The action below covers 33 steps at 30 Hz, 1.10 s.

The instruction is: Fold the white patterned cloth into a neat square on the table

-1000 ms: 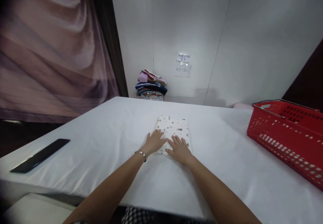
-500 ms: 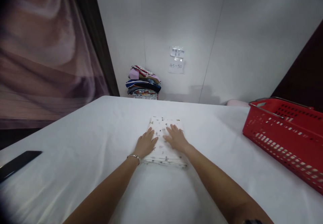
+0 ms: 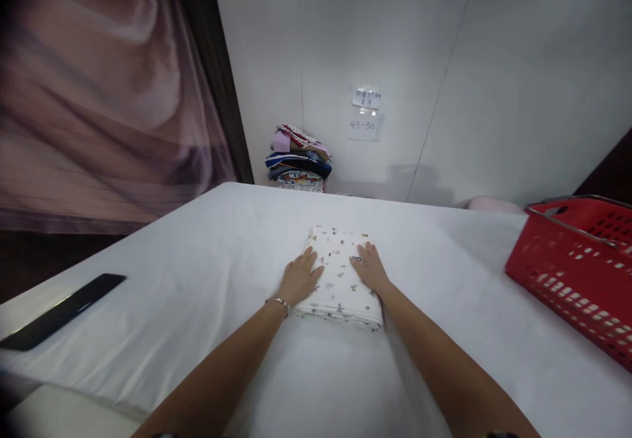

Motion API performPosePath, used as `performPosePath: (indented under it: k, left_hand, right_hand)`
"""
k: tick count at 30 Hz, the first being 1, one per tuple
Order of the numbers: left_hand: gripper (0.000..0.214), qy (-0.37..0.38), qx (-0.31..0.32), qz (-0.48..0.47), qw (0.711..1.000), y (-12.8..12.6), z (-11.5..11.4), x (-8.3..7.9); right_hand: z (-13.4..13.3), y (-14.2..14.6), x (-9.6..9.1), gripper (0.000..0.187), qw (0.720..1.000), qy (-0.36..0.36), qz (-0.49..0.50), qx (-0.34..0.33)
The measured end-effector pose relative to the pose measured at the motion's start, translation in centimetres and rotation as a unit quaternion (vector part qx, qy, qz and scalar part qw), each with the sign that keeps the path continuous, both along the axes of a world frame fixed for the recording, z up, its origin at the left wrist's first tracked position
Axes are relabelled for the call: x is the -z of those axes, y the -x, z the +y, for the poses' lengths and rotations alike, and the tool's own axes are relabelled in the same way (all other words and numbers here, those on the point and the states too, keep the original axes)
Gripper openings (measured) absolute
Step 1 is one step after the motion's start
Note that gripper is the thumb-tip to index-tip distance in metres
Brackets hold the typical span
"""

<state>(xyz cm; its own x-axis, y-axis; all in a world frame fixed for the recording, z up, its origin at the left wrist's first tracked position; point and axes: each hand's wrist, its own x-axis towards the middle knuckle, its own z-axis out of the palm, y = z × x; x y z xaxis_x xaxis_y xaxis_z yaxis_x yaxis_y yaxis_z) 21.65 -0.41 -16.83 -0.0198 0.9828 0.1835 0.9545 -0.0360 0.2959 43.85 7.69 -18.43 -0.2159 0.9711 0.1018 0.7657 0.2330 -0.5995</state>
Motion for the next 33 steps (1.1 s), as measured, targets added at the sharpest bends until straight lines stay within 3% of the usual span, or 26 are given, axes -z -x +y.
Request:
performPosePath:
  k: [3,5,10,13,16,19,21,23,26,29,31,33]
  left_hand:
    - [0.047,0.003,-0.008,-0.033,0.999,0.1,0.0,-0.1]
    - [0.049,-0.005,-0.026,-0.064,0.998,0.1,-0.2,-0.3]
    - [0.047,-0.043,-0.12,-0.14,0.982,0.2,-0.6,-1.1]
    - [0.049,0.007,-0.166,-0.171,0.971,0.4,-0.6,-2.3]
    - [0.051,0.062,-0.197,-0.213,0.955,0.3,-0.8,-3.3]
    - [0.054,0.105,-0.187,-0.273,0.938,-1.1,-2.3,-3.0]
    - [0.053,0.143,-0.138,-0.316,0.928,-2.8,-4.5,-2.0]
    - [0.051,0.173,-0.065,-0.338,0.923,-4.7,-7.2,-1.2]
    - [0.052,0.177,0.018,-0.276,0.945,-6.5,-10.3,-1.5]
    - [0.032,0.136,0.008,-0.209,0.968,-6.2,-10.4,-3.4]
    - [0.028,0.052,-0.006,-0.185,0.981,-5.4,-8.9,-4.8]
    - [0.029,-0.055,0.005,-0.162,0.985,-4.7,-6.8,-5.6]
  right_hand:
    - [-1.6,-0.9,-0.2,0.067,0.988,0.044,0.124,0.085]
    - [-3.3,-1.6,-0.5,0.073,0.971,0.085,0.199,0.104]
    - [-8.2,-2.4,-1.6,0.079,0.915,0.167,0.364,0.042]
    - [-9.7,-2.4,-2.1,0.085,0.894,0.215,0.392,0.031]
    - [-9.6,-3.3,-2.8,0.095,0.883,0.253,0.394,0.022]
    - [-8.2,-6.9,-3.8,0.099,0.893,0.265,0.365,0.016]
    - [-6.8,-10.5,-4.4,0.091,0.914,0.265,0.306,-0.012]
    - [-5.4,-14.2,-4.8,0.08,0.943,0.246,0.22,-0.044]
    - [-4.0,-17.3,-4.8,0.059,0.984,0.173,0.035,-0.028]
    - [-4.3,-16.1,-4.8,0.048,0.993,0.032,-0.107,-0.022]
    - [-5.7,-13.6,-4.8,0.046,0.991,-0.049,-0.119,-0.044]
    - [-7.9,-10.7,-4.8,0.048,0.99,-0.068,-0.091,-0.085]
